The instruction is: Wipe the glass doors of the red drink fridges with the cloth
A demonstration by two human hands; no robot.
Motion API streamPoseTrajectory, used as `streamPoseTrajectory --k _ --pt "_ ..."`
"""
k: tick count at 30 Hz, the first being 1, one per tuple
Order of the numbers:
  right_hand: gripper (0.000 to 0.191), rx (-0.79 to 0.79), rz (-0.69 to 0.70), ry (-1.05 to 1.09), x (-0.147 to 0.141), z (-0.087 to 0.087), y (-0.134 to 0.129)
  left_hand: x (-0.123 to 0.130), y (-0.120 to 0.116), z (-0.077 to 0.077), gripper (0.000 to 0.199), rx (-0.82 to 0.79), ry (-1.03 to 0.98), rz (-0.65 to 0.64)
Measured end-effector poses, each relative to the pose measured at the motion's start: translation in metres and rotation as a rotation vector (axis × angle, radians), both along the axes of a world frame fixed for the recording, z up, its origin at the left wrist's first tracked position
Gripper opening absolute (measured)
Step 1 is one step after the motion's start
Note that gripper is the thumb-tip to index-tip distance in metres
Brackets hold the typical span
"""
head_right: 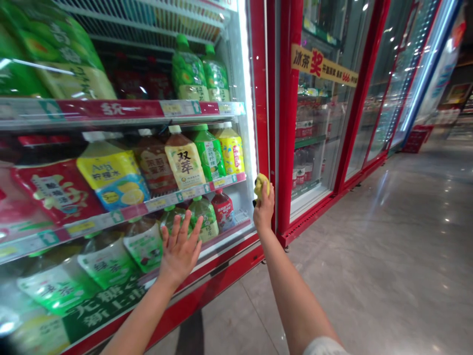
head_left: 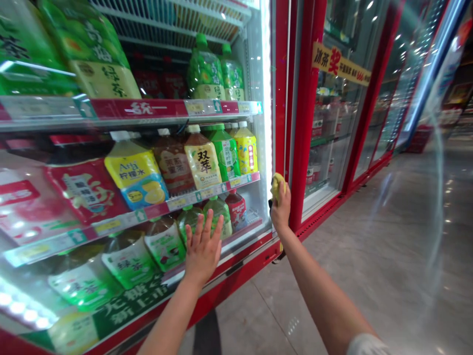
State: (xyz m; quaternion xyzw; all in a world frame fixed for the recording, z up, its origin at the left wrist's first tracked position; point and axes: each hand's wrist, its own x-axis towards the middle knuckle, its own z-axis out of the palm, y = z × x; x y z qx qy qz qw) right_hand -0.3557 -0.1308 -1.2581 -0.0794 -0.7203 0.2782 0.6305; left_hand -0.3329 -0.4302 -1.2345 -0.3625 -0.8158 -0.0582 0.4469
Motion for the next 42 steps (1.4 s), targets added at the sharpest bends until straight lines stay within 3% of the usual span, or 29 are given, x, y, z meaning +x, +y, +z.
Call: streamPoseTrajectory --k 2,4,6,8,10,13,17,21,25,28,30,33,35,38,40,42 --pt "0.078 -0.073 -0.025 0.037 -0.007 0.018 -0.008 0.002 -0.003 0.002 0.091 -0.007 0.010 0.007" --pt "0.078 -0.059 -0.011 0.025 -0.009 0.031 -0.033 0.003 -0.007 0.005 0.091 -0.012 0.020 0.014" --pt "0.073 0.047 0.022 -0.016 -0.005 0.031 -0.062 0.003 -0.009 0.006 0.089 -0.013 0.031 0.017" --pt "0.063 0.187 0.036 -0.051 0.003 0.018 -0.082 0.002 -0.011 0.006 0.088 -0.012 0.033 0.017" --pt "0.054 0.285 0.028 -0.083 0.010 0.000 -0.083 0.001 -0.012 0.006 0.086 -0.016 0.025 0.016" --pt "0.059 0.201 -0.020 -0.083 0.012 -0.011 -0.059 0.001 -0.015 0.005 0.085 -0.027 0.015 0.023" --pt "0.075 -0.051 -0.051 -0.010 -0.001 0.012 -0.046 0.005 -0.027 0.005 0.084 -0.036 0.020 0.051" --pt "0.069 0.045 0.004 -0.010 -0.005 0.032 -0.093 0.005 -0.041 0.007 0.085 -0.028 0.049 0.071" --pt "0.050 0.299 0.007 -0.065 0.007 0.011 -0.126 0.001 -0.051 0.009 0.085 0.018 0.092 0.074" --pt "0.043 0.499 0.078 -0.106 0.015 -0.011 -0.109 -0.001 -0.058 0.012 0.084 0.018 0.133 0.063" --pt "0.043 0.472 0.107 -0.065 0.015 -0.013 -0.091 0.000 -0.066 0.014 0.082 -0.001 0.148 0.068" --pt "0.048 0.229 0.065 0.050 0.007 0.007 -0.088 0.001 -0.079 0.017 0.082 -0.010 0.159 0.100" --pt "0.053 0.146 0.032 0.085 0.002 0.026 -0.108 0.002 -0.089 0.018 0.083 -0.004 0.171 0.108" --pt "0.059 0.221 -0.005 0.050 0.001 0.045 -0.156 0.003 -0.100 0.019 0.084 0.013 0.175 0.105" --pt "0.059 0.341 -0.019 0.037 0.006 0.045 -0.179 0.004 -0.105 0.021 0.085 0.036 0.166 0.110" --pt "0.057 0.488 -0.006 0.060 0.012 0.037 -0.185 0.004 -0.109 0.023 0.085 0.060 0.170 0.115"
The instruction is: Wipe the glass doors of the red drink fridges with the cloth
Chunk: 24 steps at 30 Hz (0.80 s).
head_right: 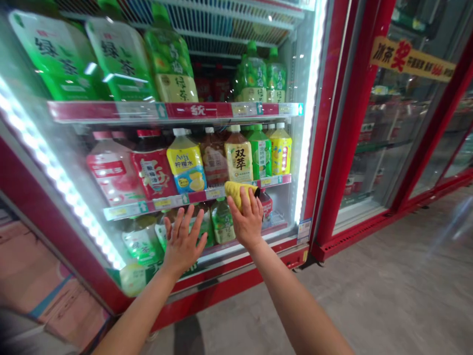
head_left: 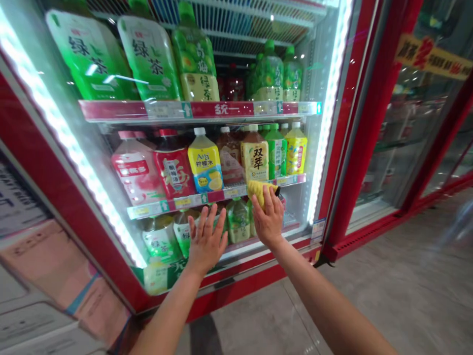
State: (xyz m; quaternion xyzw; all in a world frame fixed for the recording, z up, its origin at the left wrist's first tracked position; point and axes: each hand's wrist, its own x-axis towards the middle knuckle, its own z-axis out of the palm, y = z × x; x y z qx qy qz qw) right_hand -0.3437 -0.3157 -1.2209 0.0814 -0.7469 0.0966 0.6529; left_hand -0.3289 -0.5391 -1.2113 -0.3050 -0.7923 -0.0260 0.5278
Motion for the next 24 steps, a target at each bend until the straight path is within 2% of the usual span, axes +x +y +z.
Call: streamPoseTrajectory --k 2,4,5,7,10,13,16,18,20,22,24 --pt "0.053 0.162 0.036 0.015 0.007 -0.009 0.013 0.000 -0.004 0.005 0.084 0.012 0.033 0.002" --pt "0.051 0.255 0.056 0.016 0.011 -0.014 0.035 -0.001 -0.010 0.011 0.082 0.021 0.081 0.010" --pt "0.052 0.248 0.056 0.021 0.012 -0.013 0.045 -0.001 -0.012 0.015 0.082 0.031 0.101 0.018" --pt "0.055 0.131 0.055 0.050 0.010 -0.005 0.057 -0.002 -0.018 0.022 0.081 0.064 0.129 0.037" --pt "0.059 -0.119 0.070 0.111 0.002 0.016 0.039 -0.001 -0.026 0.028 0.082 0.093 0.147 0.049" --pt "0.060 -0.206 0.064 0.096 -0.002 0.033 -0.010 0.000 -0.034 0.027 0.082 0.060 0.163 0.047" --pt "0.054 -0.093 0.067 0.026 0.005 0.031 -0.049 0.001 -0.043 0.023 0.080 0.026 0.186 0.051" --pt "0.047 0.047 0.096 0.015 0.011 0.019 -0.052 0.002 -0.049 0.021 0.079 0.010 0.197 0.053" --pt "0.042 0.253 0.164 0.032 0.016 0.004 -0.036 0.002 -0.055 0.020 0.079 0.000 0.200 0.055" --pt "0.038 0.464 0.224 0.055 0.017 -0.008 -0.008 0.002 -0.060 0.019 0.079 -0.003 0.197 0.054" --pt "0.036 0.549 0.218 0.062 0.016 -0.013 0.019 0.003 -0.065 0.019 0.079 0.003 0.200 0.050"
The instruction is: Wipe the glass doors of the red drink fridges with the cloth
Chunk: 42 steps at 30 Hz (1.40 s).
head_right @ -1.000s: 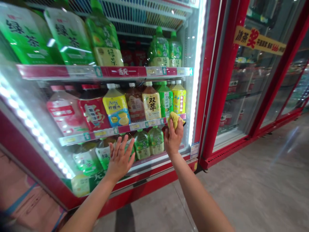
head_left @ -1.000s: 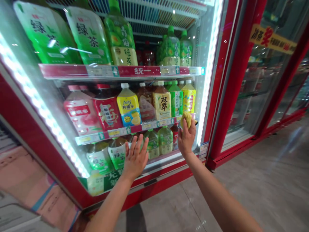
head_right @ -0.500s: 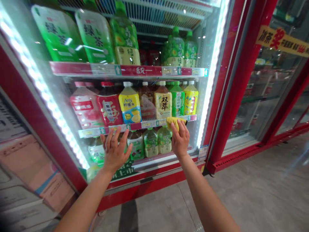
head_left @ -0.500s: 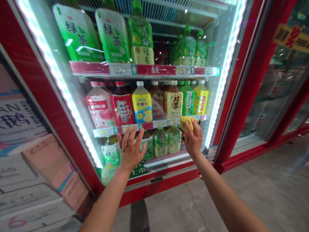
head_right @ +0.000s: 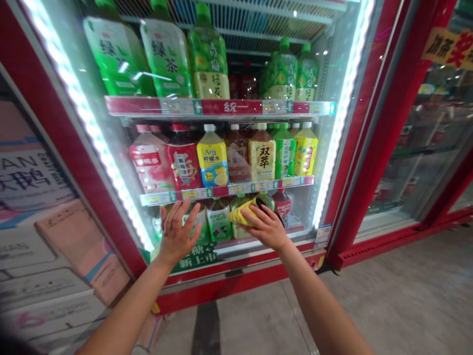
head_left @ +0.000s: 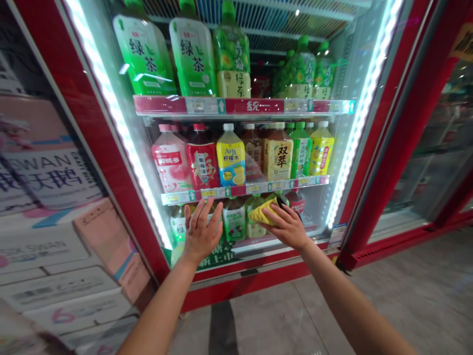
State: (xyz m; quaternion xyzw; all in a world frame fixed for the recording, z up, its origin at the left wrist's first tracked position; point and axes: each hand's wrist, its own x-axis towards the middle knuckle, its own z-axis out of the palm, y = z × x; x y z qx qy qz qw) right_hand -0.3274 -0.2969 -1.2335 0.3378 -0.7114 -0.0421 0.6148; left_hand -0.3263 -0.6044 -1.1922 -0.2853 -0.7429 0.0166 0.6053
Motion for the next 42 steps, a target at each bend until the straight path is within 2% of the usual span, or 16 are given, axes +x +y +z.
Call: streamPoseTrajectory --k 3,7,10,12,14,18,21,23,26,28,30,32,34,36,39,42 --pt "0.038 -0.180 -0.096 0.019 -0.005 0.007 0.008 0.000 -0.009 0.000 0.080 0.015 0.003 0.000" --pt "0.048 -0.482 -0.189 0.028 -0.011 0.030 -0.049 0.002 -0.018 -0.002 0.080 0.017 0.004 0.013" --pt "0.054 -0.505 -0.152 -0.024 -0.008 0.039 -0.098 0.004 -0.021 -0.007 0.078 0.004 0.000 0.025" --pt "0.054 -0.425 -0.097 -0.062 -0.004 0.037 -0.113 0.005 -0.023 -0.010 0.077 -0.006 -0.010 0.026" --pt "0.050 -0.273 -0.030 -0.078 0.000 0.029 -0.107 0.006 -0.027 -0.011 0.075 -0.022 -0.015 0.022" --pt "0.042 0.015 0.043 -0.053 0.005 0.013 -0.062 0.005 -0.035 -0.010 0.074 -0.017 0.015 0.031" --pt "0.045 -0.076 -0.005 -0.030 0.003 0.017 -0.044 0.004 -0.043 -0.008 0.074 0.024 0.033 0.048" --pt "0.051 -0.276 -0.062 -0.015 -0.001 0.028 -0.057 0.004 -0.047 -0.009 0.075 0.048 0.022 0.059" --pt "0.059 -0.531 -0.124 -0.027 -0.002 0.045 -0.109 0.004 -0.052 -0.013 0.077 0.073 -0.026 0.053" --pt "0.062 -0.561 -0.117 -0.071 0.001 0.049 -0.145 0.005 -0.056 -0.017 0.077 0.084 -0.050 0.041" --pt "0.060 -0.486 -0.087 -0.109 0.007 0.047 -0.165 0.007 -0.060 -0.019 0.075 0.083 -0.054 0.040" --pt "0.054 -0.339 -0.038 -0.121 0.012 0.038 -0.165 0.009 -0.066 -0.019 0.074 0.063 -0.048 0.059" --pt "0.046 -0.176 0.015 -0.104 0.016 0.028 -0.147 0.011 -0.073 -0.016 0.073 0.043 -0.030 0.094" --pt "0.043 -0.112 0.045 -0.053 0.015 0.022 -0.126 0.012 -0.081 -0.011 0.071 0.054 0.001 0.126" --pt "0.048 -0.310 0.025 0.056 0.006 0.033 -0.118 0.014 -0.091 -0.005 0.068 0.130 0.039 0.159" --pt "0.055 -0.554 0.009 0.107 -0.003 0.058 -0.152 0.013 -0.096 -0.005 0.068 0.185 0.022 0.162"
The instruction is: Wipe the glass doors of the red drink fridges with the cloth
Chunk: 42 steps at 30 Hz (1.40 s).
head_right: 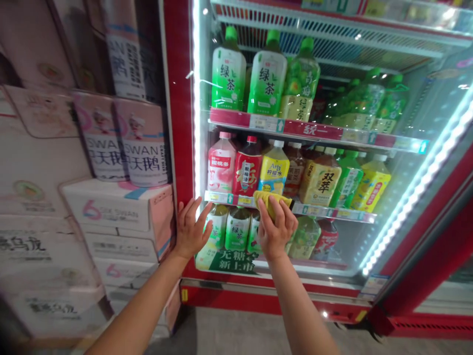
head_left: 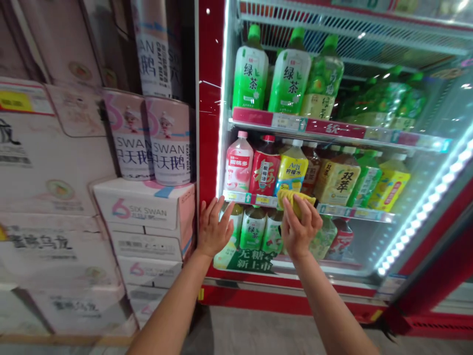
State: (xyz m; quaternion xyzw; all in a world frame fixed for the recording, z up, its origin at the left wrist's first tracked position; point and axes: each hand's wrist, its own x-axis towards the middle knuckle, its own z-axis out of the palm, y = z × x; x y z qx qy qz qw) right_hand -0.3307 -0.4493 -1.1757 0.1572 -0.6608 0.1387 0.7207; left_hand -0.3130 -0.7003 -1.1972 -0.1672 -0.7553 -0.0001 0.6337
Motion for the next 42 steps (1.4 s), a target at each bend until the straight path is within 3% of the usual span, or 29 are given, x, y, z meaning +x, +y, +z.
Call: streamPoseTrajectory --k 2,5,10,13,17,19,21,25,28,32,35,38,42 --pt "0.059 -0.040 0.014 -0.015 -0.001 0.011 -0.033 -0.001 0.000 -0.003 0.068 0.024 -0.012 -0.006" --pt "0.061 0.097 0.049 -0.092 0.007 0.007 -0.060 -0.003 0.002 -0.008 0.067 0.047 0.006 -0.009" --pt "0.049 0.463 0.092 -0.168 0.022 -0.012 -0.023 -0.004 0.005 -0.007 0.066 0.120 0.022 -0.051" --pt "0.049 0.352 0.095 -0.102 0.017 0.004 -0.013 -0.004 0.003 -0.008 0.066 0.145 0.050 -0.052" --pt "0.053 0.163 0.063 -0.052 0.008 0.036 -0.056 -0.001 -0.002 -0.013 0.064 0.151 0.033 -0.049" --pt "0.052 0.212 0.063 -0.063 0.011 0.040 -0.079 0.000 -0.004 -0.017 0.063 0.153 0.025 -0.046" --pt "0.049 0.338 0.082 -0.100 0.017 0.033 -0.085 0.002 -0.006 -0.018 0.063 0.163 0.029 -0.041" --pt "0.040 0.586 0.151 -0.141 0.024 0.016 -0.057 0.004 -0.011 -0.020 0.064 0.190 0.032 -0.028" --pt "0.040 0.507 0.147 -0.113 0.018 0.027 -0.045 0.004 -0.012 -0.020 0.064 0.203 0.021 -0.045" --pt "0.044 0.318 0.110 -0.072 0.013 0.048 -0.072 0.004 -0.009 -0.021 0.062 0.221 0.009 -0.058" --pt "0.042 0.463 0.128 -0.093 0.018 0.044 -0.088 0.004 -0.006 -0.022 0.060 0.234 0.003 -0.057" --pt "0.043 0.629 0.150 -0.129 0.022 0.041 -0.087 0.006 -0.005 -0.026 0.061 0.248 -0.002 -0.076" --pt "0.042 0.598 0.131 -0.154 0.015 0.068 -0.095 0.006 -0.004 -0.031 0.064 0.294 -0.027 -0.050"
